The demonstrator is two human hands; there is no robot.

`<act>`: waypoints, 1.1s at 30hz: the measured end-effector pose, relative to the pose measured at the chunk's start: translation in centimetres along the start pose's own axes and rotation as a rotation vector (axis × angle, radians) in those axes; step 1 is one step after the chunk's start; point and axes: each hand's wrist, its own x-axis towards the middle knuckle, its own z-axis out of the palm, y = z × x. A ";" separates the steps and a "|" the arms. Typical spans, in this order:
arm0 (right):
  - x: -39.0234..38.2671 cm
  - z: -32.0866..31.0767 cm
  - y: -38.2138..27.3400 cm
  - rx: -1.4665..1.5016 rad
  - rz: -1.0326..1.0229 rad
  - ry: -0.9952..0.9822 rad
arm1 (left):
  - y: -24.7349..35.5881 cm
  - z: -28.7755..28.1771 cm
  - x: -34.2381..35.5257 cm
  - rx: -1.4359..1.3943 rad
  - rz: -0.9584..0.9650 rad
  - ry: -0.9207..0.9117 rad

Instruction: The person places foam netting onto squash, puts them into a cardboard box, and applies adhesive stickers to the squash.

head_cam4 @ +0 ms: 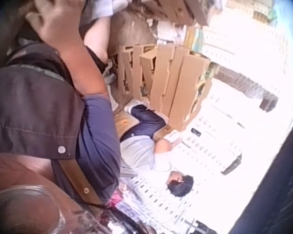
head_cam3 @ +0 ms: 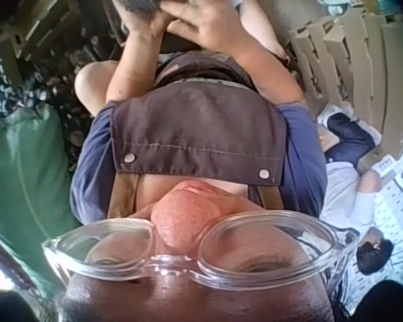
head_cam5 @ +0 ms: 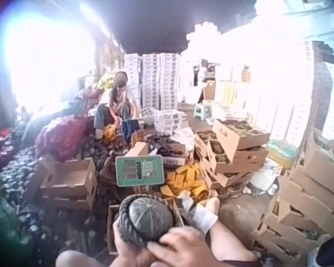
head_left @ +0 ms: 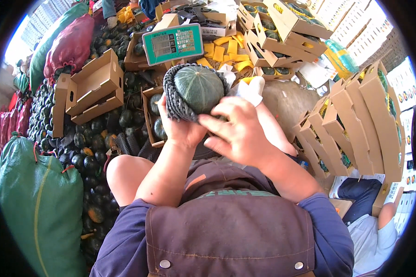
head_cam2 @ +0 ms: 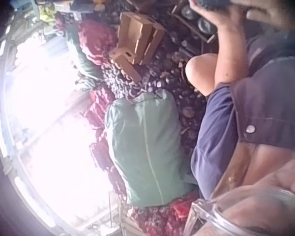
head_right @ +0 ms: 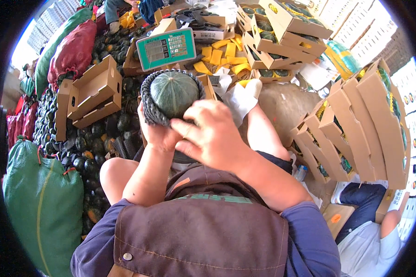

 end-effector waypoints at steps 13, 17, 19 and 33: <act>-2.8 4.8 3.7 0.893 0.760 0.450 | -2.6 -5.4 1.1 0.875 0.050 0.215; -3.6 5.6 3.8 1.054 0.826 0.486 | -2.5 -5.2 1.1 0.705 0.053 0.251; -3.6 5.6 4.3 1.184 0.849 0.475 | -2.5 -6.5 1.7 0.637 0.011 0.240; -7.3 9.5 8.7 1.011 0.997 0.222 | -3.5 -10.5 2.2 0.360 -0.320 0.381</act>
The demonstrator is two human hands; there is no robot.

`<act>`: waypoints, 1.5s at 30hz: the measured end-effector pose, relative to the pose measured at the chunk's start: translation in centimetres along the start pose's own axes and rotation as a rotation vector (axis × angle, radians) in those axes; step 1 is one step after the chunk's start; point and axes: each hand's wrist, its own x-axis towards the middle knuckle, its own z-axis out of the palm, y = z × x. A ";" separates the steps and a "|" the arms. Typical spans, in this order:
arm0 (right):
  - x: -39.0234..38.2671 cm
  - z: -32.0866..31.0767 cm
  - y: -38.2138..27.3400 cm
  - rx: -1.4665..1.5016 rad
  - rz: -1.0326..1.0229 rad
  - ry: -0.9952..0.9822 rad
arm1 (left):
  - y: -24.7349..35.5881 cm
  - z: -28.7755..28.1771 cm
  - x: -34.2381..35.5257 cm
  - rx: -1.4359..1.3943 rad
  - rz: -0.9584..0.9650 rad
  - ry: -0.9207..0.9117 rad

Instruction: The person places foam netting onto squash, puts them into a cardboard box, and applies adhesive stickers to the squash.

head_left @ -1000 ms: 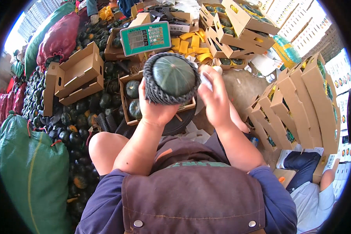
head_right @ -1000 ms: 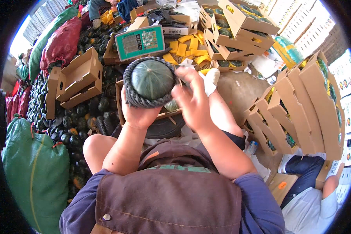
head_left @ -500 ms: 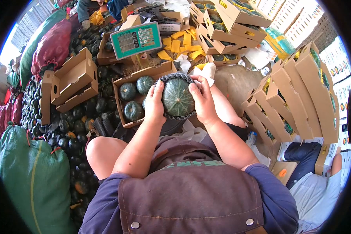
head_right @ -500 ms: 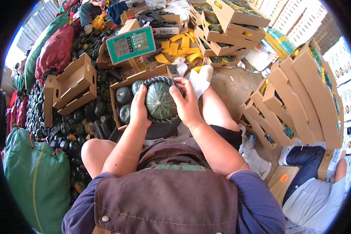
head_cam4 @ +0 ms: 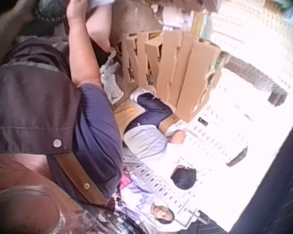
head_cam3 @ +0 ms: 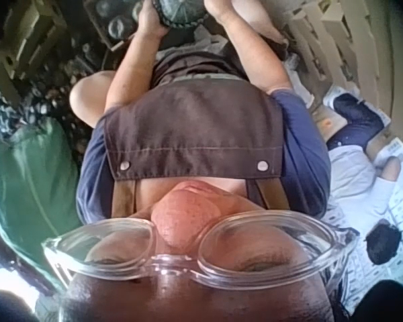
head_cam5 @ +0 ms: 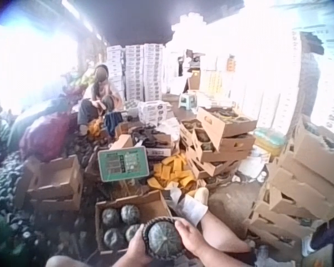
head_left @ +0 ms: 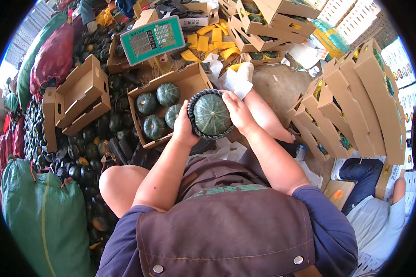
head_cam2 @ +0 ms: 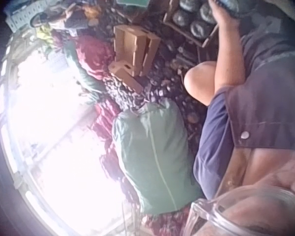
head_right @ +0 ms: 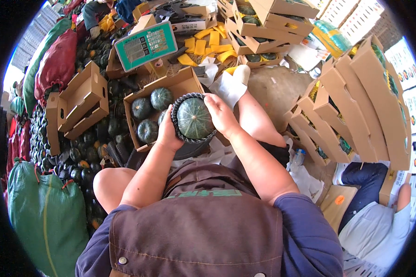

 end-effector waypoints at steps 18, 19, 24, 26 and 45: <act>13.8 3.7 4.3 -0.999 0.067 -0.216 | 1.5 -9.7 9.1 1.417 0.567 0.305; 15.0 4.3 4.7 -1.147 0.064 -0.209 | 0.5 -10.5 8.8 1.716 0.661 0.305; 16.7 8.6 5.8 -1.744 -0.105 -0.442 | 0.2 -10.6 7.7 2.064 0.641 0.251; 17.0 7.9 7.4 -1.689 -0.187 -0.419 | 0.3 -10.7 7.5 2.079 0.615 0.215; 17.9 4.6 10.3 -1.563 -0.414 -0.686 | 1.6 -11.9 6.9 2.085 0.728 0.133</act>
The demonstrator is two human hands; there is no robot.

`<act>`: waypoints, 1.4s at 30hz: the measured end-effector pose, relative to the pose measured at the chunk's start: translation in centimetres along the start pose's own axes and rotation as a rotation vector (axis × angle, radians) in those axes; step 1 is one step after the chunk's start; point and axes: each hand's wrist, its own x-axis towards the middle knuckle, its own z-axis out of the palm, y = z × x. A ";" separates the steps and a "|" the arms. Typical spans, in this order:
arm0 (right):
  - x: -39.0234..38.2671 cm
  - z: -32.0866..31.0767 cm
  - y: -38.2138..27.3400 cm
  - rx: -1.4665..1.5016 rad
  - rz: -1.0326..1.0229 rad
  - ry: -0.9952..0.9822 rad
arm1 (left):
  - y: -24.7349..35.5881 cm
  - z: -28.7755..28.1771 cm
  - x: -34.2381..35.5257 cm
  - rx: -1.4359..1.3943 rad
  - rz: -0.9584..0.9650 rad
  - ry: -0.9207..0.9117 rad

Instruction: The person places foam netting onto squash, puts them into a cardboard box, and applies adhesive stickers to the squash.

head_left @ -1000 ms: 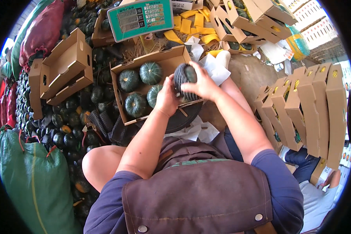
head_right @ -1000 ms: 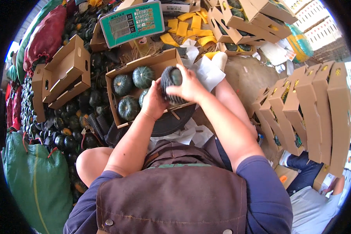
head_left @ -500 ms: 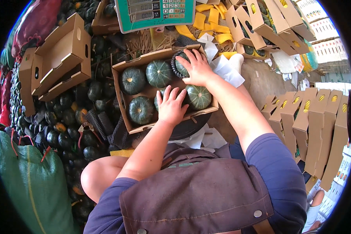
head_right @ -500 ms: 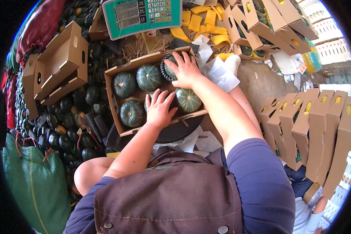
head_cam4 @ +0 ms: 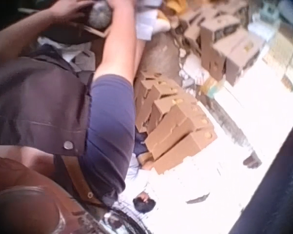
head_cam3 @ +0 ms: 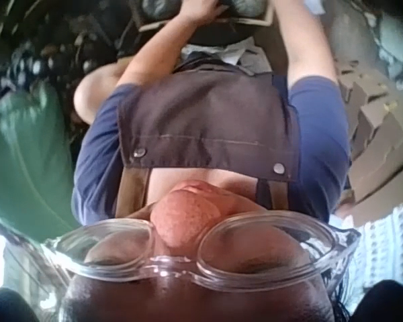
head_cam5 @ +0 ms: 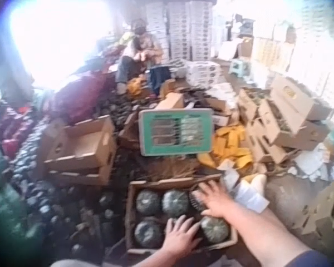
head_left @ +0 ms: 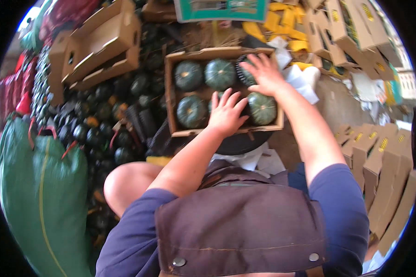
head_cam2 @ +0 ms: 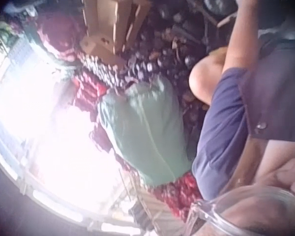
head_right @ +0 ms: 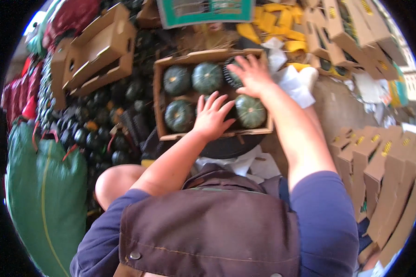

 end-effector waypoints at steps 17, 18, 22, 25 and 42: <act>-15.7 0.5 -10.1 0.557 0.032 0.471 | -13.4 -10.9 -10.7 -0.512 -1.019 0.942; -15.4 -1.5 -11.3 0.904 0.086 0.367 | -10.9 -13.6 -9.4 -0.810 -0.831 0.978; -14.1 -7.5 -16.2 1.705 0.090 0.357 | 4.7 -17.9 -7.5 -1.022 -0.479 0.150; -14.8 -10.0 -15.5 1.474 -0.152 0.418 | 8.5 -16.3 -8.9 -1.086 -0.183 -0.133; -28.5 -7.7 -14.7 2.222 0.030 -0.074 | 13.8 -11.3 -6.9 -1.035 0.090 0.033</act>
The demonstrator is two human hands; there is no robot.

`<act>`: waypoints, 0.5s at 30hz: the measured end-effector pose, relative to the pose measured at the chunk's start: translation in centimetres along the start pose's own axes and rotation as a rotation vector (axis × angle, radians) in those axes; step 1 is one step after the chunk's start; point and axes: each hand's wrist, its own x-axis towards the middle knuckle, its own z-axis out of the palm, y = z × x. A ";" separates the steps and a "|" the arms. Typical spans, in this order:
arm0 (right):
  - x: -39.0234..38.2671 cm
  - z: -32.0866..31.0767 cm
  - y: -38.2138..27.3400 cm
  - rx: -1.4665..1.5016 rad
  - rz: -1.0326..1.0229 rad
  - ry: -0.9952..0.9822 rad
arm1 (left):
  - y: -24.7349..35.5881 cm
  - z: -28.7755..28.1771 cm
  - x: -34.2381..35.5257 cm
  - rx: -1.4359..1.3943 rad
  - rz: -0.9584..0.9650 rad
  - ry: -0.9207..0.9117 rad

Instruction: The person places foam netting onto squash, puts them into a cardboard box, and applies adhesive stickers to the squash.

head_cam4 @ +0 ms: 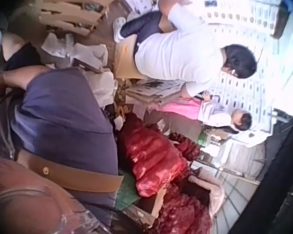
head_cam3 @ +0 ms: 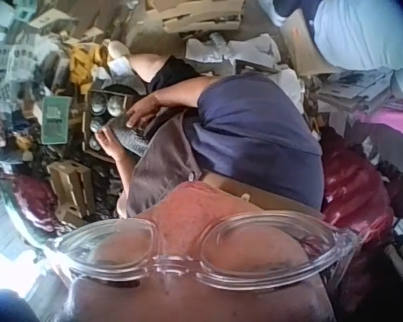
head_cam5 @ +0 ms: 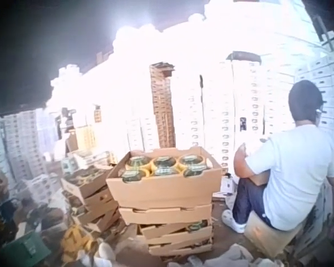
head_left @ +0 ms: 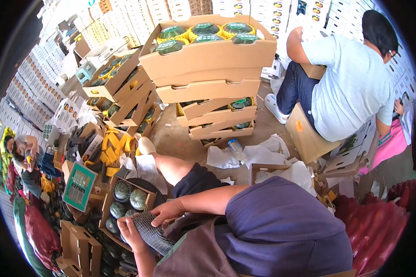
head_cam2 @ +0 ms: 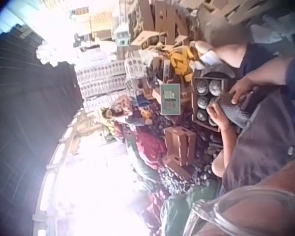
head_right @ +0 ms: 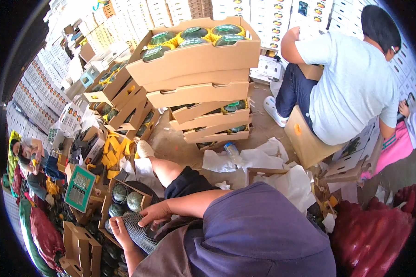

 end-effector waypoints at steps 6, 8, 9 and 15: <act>0.6 0.7 -4.1 0.284 -0.509 0.187 | 3.1 1.8 -1.1 -0.683 -0.423 -0.302; 0.4 1.8 -4.4 0.468 -0.495 0.082 | 4.8 2.3 -2.1 -0.650 -0.532 -0.458; 0.6 0.6 -3.9 0.421 -0.459 0.077 | 3.6 1.0 -2.4 -0.535 -0.541 -0.564; -0.1 -0.1 -3.1 -1.298 -0.686 0.522 | 0.3 -1.2 -0.5 0.240 -0.329 0.094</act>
